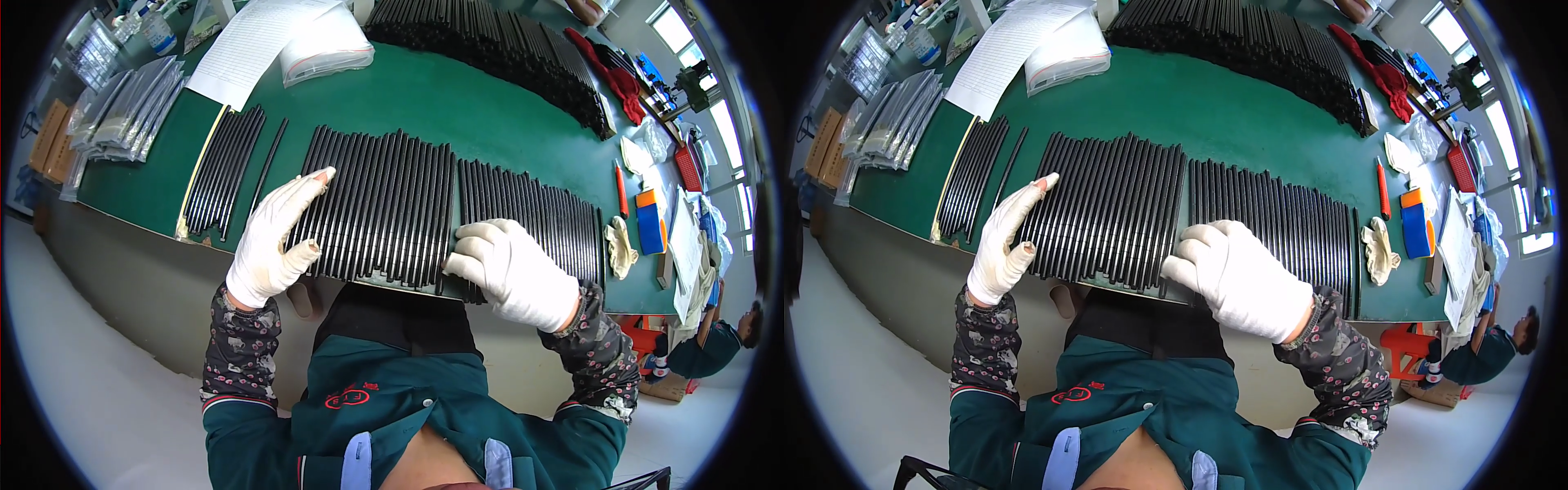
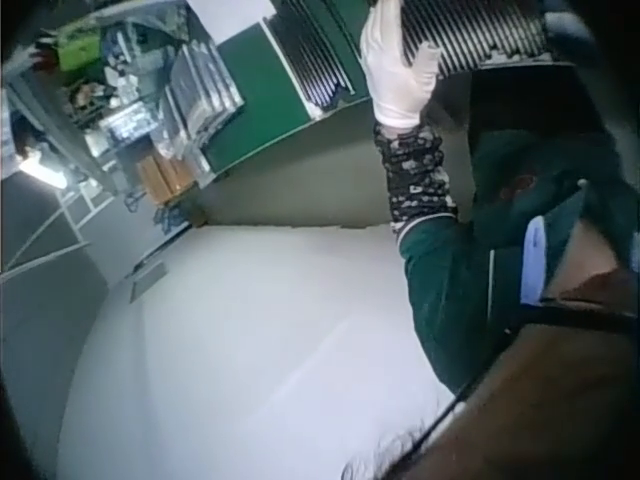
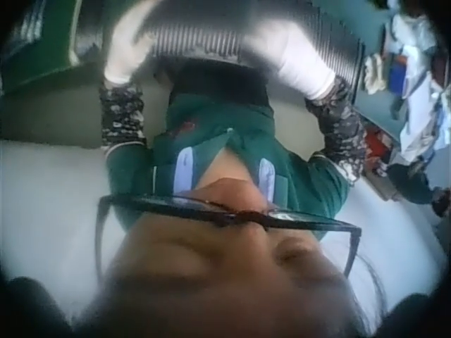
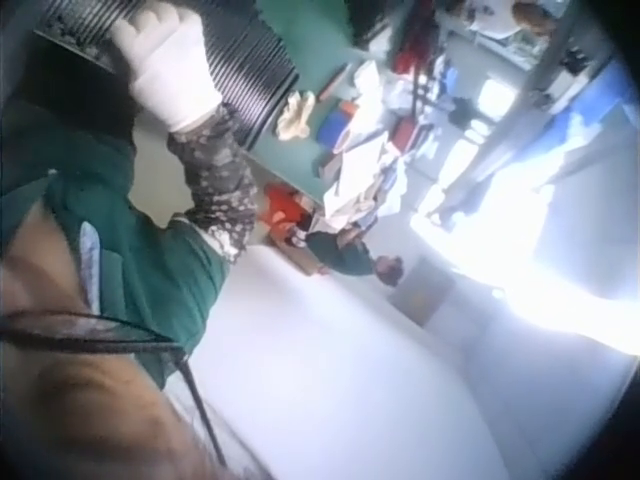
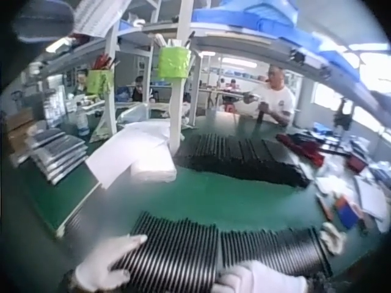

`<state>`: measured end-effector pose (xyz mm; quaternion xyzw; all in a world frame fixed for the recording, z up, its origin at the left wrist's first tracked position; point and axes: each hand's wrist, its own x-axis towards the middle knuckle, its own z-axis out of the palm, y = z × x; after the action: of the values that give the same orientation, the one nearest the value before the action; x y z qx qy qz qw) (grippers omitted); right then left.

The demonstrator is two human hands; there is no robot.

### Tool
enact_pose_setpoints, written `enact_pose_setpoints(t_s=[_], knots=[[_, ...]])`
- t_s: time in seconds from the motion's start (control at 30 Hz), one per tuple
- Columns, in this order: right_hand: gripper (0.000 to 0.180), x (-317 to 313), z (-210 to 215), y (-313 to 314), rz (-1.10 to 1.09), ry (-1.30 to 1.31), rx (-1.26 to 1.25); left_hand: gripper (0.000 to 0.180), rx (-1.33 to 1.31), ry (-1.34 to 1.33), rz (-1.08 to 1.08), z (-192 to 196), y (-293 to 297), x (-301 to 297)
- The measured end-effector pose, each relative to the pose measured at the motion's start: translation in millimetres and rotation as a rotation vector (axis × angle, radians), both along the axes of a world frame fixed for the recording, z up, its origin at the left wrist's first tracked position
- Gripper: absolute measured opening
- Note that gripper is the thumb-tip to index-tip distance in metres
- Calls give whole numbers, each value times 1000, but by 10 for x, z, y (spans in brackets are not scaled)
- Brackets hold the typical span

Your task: Cleaning small black rods with a cloth and packing them into plastic bags.

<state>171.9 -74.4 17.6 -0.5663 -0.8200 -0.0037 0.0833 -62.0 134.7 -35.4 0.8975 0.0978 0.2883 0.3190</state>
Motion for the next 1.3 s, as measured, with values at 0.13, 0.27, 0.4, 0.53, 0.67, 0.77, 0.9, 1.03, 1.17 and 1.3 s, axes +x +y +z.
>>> enact_pose_setpoints(t_s=[0.13, 0.27, 0.4, 0.53, 0.67, 0.77, 0.9, 1.03, 1.17, 1.3], knots=[[32, -23, 23, 27, -33, -52, -116, 77, -16, -32, -15, -11, 14, 17], [25, -8, 31, 96, 20, -48, -32, 76, -56, -60, -37, -30, 25, 2], [24, -6, -5, 120, 42, -8, 6, 75, -82, -91, -55, -26, 30, 12], [23, -65, 22, 180, 24, -65, -40, 74, -132, -109, -54, -34, 28, -4], [23, -84, 41, 237, 37, -72, -19, 74, -123, -117, -67, -43, 38, 4], [23, -55, 26, 272, 66, -35, 11, 74, -108, -118, -64, -23, 35, -3], [23, -72, 18, 305, 45, 2, -7, 74, -90, -132, -65, -41, 46, 8], [24, -122, 54, 329, 42, -99, -28, 72, -86, -143, -66, -52, 42, 3], [34, -121, 42, 364, 64, -48, -93, 71, -70, -143, -64, -43, 40, -15], [31, -125, 18, 381, 53, -11, -54, 71, -71, -135, -74, -26, 32, 17]])
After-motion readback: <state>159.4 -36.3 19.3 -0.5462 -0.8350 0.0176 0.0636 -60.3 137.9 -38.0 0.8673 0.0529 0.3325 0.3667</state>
